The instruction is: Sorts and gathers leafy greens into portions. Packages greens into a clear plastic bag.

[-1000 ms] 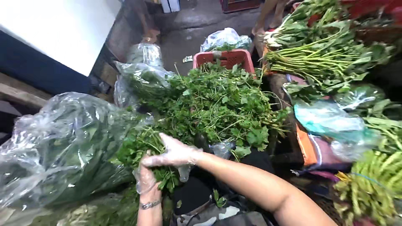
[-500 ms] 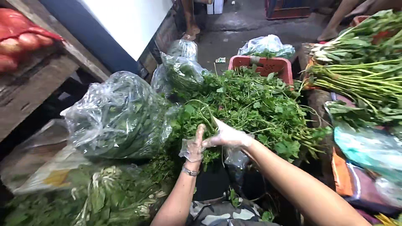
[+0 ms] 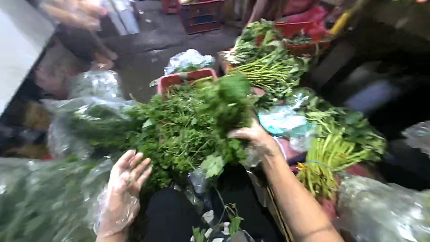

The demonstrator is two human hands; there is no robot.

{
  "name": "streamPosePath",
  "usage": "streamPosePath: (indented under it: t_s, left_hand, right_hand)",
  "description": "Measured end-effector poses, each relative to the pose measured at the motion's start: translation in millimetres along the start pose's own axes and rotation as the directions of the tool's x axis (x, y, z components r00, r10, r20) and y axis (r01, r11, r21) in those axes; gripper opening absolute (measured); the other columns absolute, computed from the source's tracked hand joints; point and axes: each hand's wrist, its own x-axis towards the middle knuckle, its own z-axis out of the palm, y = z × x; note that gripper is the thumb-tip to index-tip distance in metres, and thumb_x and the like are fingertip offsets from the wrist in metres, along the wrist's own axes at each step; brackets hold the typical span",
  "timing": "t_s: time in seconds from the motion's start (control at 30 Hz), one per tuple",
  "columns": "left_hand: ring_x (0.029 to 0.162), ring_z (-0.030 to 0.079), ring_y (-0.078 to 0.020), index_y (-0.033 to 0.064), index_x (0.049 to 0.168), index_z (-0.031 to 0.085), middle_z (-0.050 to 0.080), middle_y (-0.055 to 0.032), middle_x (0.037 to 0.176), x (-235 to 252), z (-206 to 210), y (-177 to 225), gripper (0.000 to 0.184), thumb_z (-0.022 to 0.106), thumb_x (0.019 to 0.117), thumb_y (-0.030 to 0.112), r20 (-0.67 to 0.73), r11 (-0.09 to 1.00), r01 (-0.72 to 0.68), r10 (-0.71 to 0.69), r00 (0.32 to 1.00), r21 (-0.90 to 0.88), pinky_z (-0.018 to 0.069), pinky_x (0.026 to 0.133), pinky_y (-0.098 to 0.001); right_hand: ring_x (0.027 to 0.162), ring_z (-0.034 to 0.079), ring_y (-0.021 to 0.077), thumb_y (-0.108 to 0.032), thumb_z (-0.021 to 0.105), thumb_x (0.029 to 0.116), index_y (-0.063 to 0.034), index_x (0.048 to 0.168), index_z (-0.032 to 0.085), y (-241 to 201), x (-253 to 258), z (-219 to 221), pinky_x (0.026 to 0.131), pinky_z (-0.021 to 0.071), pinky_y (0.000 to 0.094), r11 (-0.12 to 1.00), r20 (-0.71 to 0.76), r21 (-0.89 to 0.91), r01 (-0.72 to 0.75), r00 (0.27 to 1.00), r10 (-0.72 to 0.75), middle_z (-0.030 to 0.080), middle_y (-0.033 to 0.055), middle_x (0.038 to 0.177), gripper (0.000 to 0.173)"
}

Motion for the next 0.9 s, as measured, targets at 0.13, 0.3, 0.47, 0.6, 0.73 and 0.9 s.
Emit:
streamPosePath:
  t_s: [0.13, 0.3, 0.47, 0.6, 0.73, 0.9]
  left_hand:
    - [0.108, 0.068, -0.0144, -0.0035, 0.131, 0.059, 0.067, -0.0126, 0.124, 53, 108, 16, 0.046, 0.055, 0.1005, 0.031, 0.379, 0.842, -0.361, 0.206, 0.902, 0.401, 0.0566, 0.096, -0.0355]
    - [0.109, 0.068, -0.0223, 0.0037, 0.118, 0.074, 0.074, -0.0128, 0.113, 60, 300, -5, 0.026, 0.055, 0.1027, 0.013, 0.88, 0.77, -0.588, 0.072, 0.469, 0.25, 0.0504, 0.1, -0.0436]
    - [0.13, 0.057, -0.0387, 0.0071, 0.14, 0.059, 0.06, -0.0194, 0.14, 65, 412, -62, 0.037, 0.054, 0.1038, 0.011, 0.866, 0.638, -0.585, -0.354, 0.353, 0.5, 0.0433, 0.108, -0.0578]
    - [0.13, 0.056, -0.0398, 0.014, 0.145, 0.055, 0.061, -0.0191, 0.138, 84, 422, -93, 0.052, 0.062, 0.0996, 0.038, 0.771, 0.441, -0.645, -0.479, 0.419, 0.624, 0.0366, 0.11, -0.066]
    - [0.122, 0.061, -0.0367, 0.0141, 0.13, 0.068, 0.068, -0.0174, 0.127, 95, 421, -88, 0.036, 0.049, 0.1063, 0.033, 0.716, 0.448, -0.56, -0.482, 0.506, 0.697, 0.0414, 0.106, -0.062]
    - [0.12, 0.06, -0.039, 0.0004, 0.123, 0.069, 0.066, -0.0239, 0.124, 126, 427, -79, 0.034, 0.049, 0.1078, 0.024, 0.794, 0.575, -0.547, -0.463, 0.395, 0.608, 0.0421, 0.105, -0.0592]
  right_hand:
    - [0.079, 0.073, 0.0102, 0.005, 0.056, 0.0837, -0.0105, 0.113, 0.06, -13, -67, -76, 0.069, 0.0641, 0.0312, 0.94, -0.627, -0.021, 0.339, 0.728, -0.277, 0.075, -0.0006, 0.088, 0.033]
    - [0.094, 0.072, 0.0102, 0.006, 0.052, 0.0943, -0.0063, 0.133, 0.039, -13, -116, -141, 0.083, 0.0634, 0.0331, 0.887, -0.908, -0.214, 0.41, 0.251, -0.335, 0.068, -0.0002, 0.105, 0.043]
    - [0.099, 0.07, 0.009, 0.007, 0.061, 0.0869, -0.0063, 0.141, 0.033, -5, -127, -164, 0.085, 0.0628, 0.031, 0.917, -0.935, -0.267, 0.295, 0.15, -0.321, 0.066, 0.0002, 0.113, 0.063]
    - [0.095, 0.071, 0.0064, 0.008, 0.063, 0.0834, -0.0055, 0.14, 0.033, -1, -125, -164, 0.082, 0.0631, 0.0284, 0.936, -0.947, -0.243, 0.255, 0.147, -0.286, 0.067, -0.0014, 0.109, 0.065]
    - [0.094, 0.07, 0.0052, 0.008, 0.064, 0.0833, -0.0045, 0.14, 0.033, 4, -123, -167, 0.082, 0.0625, 0.0266, 0.951, -0.962, -0.212, 0.224, 0.125, -0.244, 0.066, -0.0015, 0.108, 0.066]
    - [0.095, 0.07, 0.0038, 0.01, 0.062, 0.0819, -0.004, 0.139, 0.032, 8, -123, -168, 0.083, 0.0621, 0.0249, 0.945, -0.953, -0.231, 0.232, 0.141, -0.268, 0.066, -0.0032, 0.108, 0.066]
